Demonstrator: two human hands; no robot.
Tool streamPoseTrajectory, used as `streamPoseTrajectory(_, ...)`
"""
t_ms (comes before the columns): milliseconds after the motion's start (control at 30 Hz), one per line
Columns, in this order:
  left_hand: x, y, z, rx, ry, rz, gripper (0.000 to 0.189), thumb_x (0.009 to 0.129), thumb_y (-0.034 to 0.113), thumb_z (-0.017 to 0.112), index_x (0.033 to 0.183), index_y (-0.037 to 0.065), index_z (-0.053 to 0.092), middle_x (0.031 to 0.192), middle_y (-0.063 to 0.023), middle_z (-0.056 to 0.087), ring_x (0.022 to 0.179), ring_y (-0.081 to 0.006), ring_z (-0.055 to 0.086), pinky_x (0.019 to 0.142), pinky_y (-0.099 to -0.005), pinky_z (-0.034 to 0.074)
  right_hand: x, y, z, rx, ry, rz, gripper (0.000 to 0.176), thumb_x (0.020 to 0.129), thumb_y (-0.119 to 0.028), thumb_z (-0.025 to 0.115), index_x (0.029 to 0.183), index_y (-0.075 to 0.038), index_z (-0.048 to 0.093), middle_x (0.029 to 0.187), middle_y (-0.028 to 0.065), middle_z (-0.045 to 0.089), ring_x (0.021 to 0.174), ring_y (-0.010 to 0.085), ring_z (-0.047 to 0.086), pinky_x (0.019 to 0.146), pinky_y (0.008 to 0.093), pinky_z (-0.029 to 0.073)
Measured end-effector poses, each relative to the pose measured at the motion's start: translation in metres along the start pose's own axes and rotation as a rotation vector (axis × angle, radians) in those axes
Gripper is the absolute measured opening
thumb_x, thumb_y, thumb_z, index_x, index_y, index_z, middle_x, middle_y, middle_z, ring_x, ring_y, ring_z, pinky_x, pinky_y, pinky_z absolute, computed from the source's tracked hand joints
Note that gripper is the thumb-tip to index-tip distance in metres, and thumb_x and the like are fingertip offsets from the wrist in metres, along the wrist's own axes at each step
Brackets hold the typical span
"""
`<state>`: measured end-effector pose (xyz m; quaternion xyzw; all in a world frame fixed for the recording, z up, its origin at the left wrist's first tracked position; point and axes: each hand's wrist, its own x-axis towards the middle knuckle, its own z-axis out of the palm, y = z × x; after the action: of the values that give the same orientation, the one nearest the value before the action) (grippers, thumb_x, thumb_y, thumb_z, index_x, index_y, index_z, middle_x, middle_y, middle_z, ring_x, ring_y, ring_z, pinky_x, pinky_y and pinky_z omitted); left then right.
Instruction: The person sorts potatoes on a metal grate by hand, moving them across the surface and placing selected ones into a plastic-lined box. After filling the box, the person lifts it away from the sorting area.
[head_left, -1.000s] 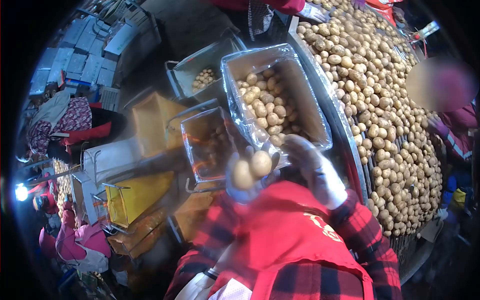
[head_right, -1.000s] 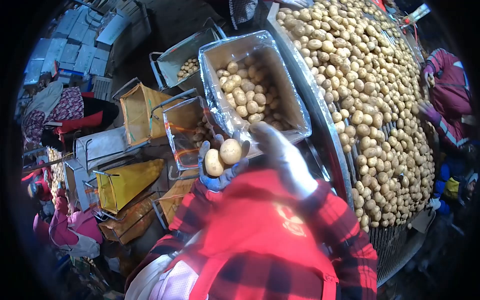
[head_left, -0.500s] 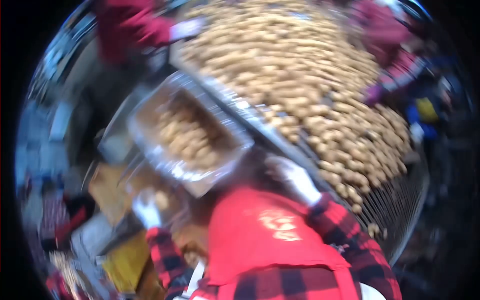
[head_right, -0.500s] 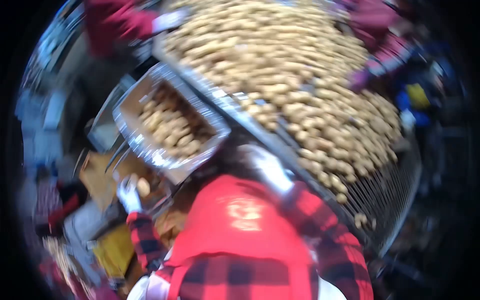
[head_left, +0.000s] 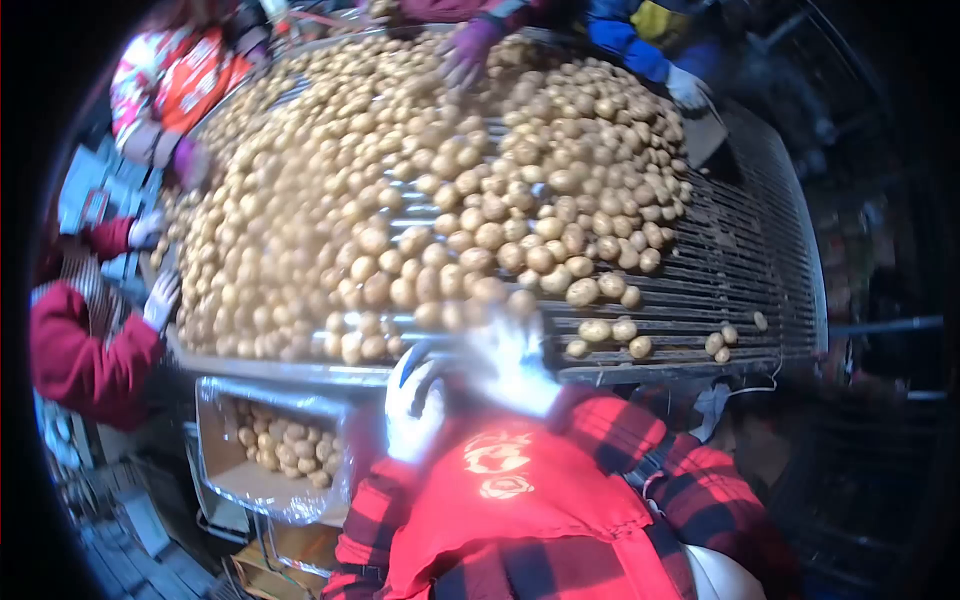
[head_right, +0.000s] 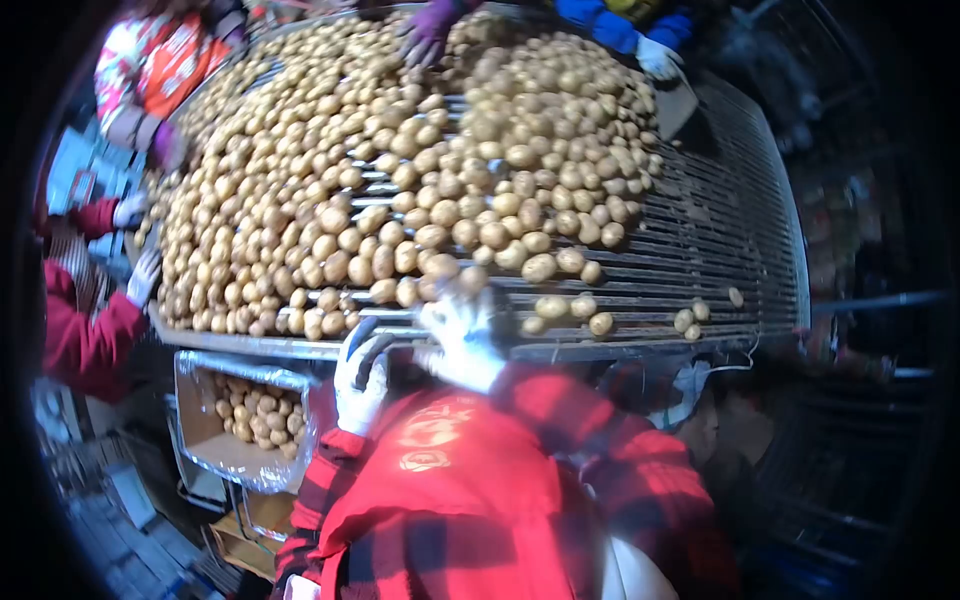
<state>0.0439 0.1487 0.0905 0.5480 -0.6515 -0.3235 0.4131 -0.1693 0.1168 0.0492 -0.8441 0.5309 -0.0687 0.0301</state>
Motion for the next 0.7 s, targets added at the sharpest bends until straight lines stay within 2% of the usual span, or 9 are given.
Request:
streamPoseTrajectory(33,0.013,0.009,0.005,-0.075,-0.057,0.008,0.028,0.092,0.004,0.058,0.117,0.005,0.071,0.136,-0.0160,0.059,0.129,-0.0284,0.055,0.108,-0.0394,0.043,0.000,0.004,-0.027,0.180,-0.047,-0.150,0.070,0.090,-0.049,0.064,0.146,-0.010,0.050,0.152,0.0134,0.046,0.145,0.0385,0.034,0.120,0.0644,0.013)
streamPoseTrajectory(133,0.025,0.002,0.026,-0.405,-0.094,-0.233,0.030,0.097,0.005,0.054,0.124,0.000,0.067,0.144,-0.0105,0.053,0.125,-0.0188,0.055,0.101,-0.0313,0.046,-0.007,0.063,-0.067,0.502,0.060,0.259,0.051,0.083,-0.023,0.073,0.132,-0.015,0.062,0.137,0.0071,0.057,0.122,0.0321,0.052,0.110,0.0509,0.036)
streamPoseTrajectory(200,0.032,0.001,0.033,-0.347,-0.108,-0.241,0.029,0.099,0.006,0.053,0.125,0.000,0.066,0.145,-0.0095,0.052,0.123,-0.0163,0.055,0.098,-0.0289,0.047,-0.008,0.128,-0.044,0.080,0.375,0.300,0.049,0.082,-0.025,0.071,0.130,-0.016,0.063,0.139,0.0061,0.054,0.124,0.0325,0.048,0.110,0.0547,0.031)
streamPoseTrajectory(300,0.043,-0.004,0.041,-0.209,-0.138,-0.204,0.029,0.102,0.010,0.052,0.126,0.001,0.065,0.145,-0.0076,0.052,0.119,-0.0119,0.055,0.092,-0.0248,0.047,0.036,0.190,-0.041,-0.003,0.154,-0.026,0.050,0.087,-0.027,0.066,0.137,-0.020,0.060,0.147,0.0059,0.050,0.134,0.0336,0.043,0.114,0.0590,0.025)
streamPoseTrajectory(367,0.049,0.002,0.045,-0.297,-0.171,-0.165,0.029,0.102,0.011,0.052,0.125,0.001,0.066,0.145,-0.0090,0.052,0.123,-0.0157,0.054,0.098,-0.0288,0.046,0.069,0.223,-0.016,-0.106,0.178,-0.132,0.045,0.090,-0.029,0.062,0.135,-0.025,0.060,0.147,0.0062,0.051,0.136,0.0332,0.043,0.114,0.0602,0.026)
streamPoseTrajectory(500,0.055,0.014,0.037,-0.224,-0.179,-0.186,0.030,0.102,0.015,0.054,0.126,0.000,0.065,0.139,-0.0145,0.057,0.133,-0.0245,0.050,0.111,-0.0372,0.039,0.102,0.225,-0.024,-0.253,0.312,0.370,0.043,0.090,-0.030,0.062,0.132,-0.023,0.061,0.138,0.0060,0.054,0.128,0.0325,0.047,0.113,0.0585,0.026)
streamPoseTrajectory(567,0.051,0.003,0.032,-0.320,-0.165,-0.282,0.031,0.103,0.016,0.054,0.127,-0.001,0.063,0.135,-0.0134,0.059,0.128,-0.0235,0.054,0.109,-0.0366,0.041,0.083,0.204,-0.040,-0.286,0.479,0.325,0.048,0.085,-0.033,0.066,0.130,-0.015,0.062,0.130,0.0106,0.057,0.125,0.0349,0.048,0.116,0.0602,0.023)
streamPoseTrajectory(633,0.048,-0.006,0.028,-0.422,-0.166,-0.384,0.032,0.104,0.017,0.053,0.128,-0.001,0.062,0.132,-0.0124,0.062,0.123,-0.0225,0.057,0.107,-0.0360,0.044,0.044,0.156,-0.048,-0.305,0.075,0.205,0.050,0.088,-0.034,0.064,0.132,-0.013,0.060,0.130,0.0090,0.058,0.128,0.0340,0.047,0.119,0.0620,0.019)
streamPoseTrajectory(700,0.052,-0.012,0.029,-0.689,-0.325,-0.674,0.035,0.105,0.019,0.052,0.131,-0.003,0.060,0.124,-0.0100,0.065,0.110,-0.0186,0.063,0.097,-0.0328,0.051,0.028,0.126,-0.029,-0.357,-0.019,0.129,0.052,0.090,-0.034,0.059,0.135,-0.009,0.058,0.132,0.0104,0.058,0.132,0.0336,0.047,0.120,0.0617,0.017)
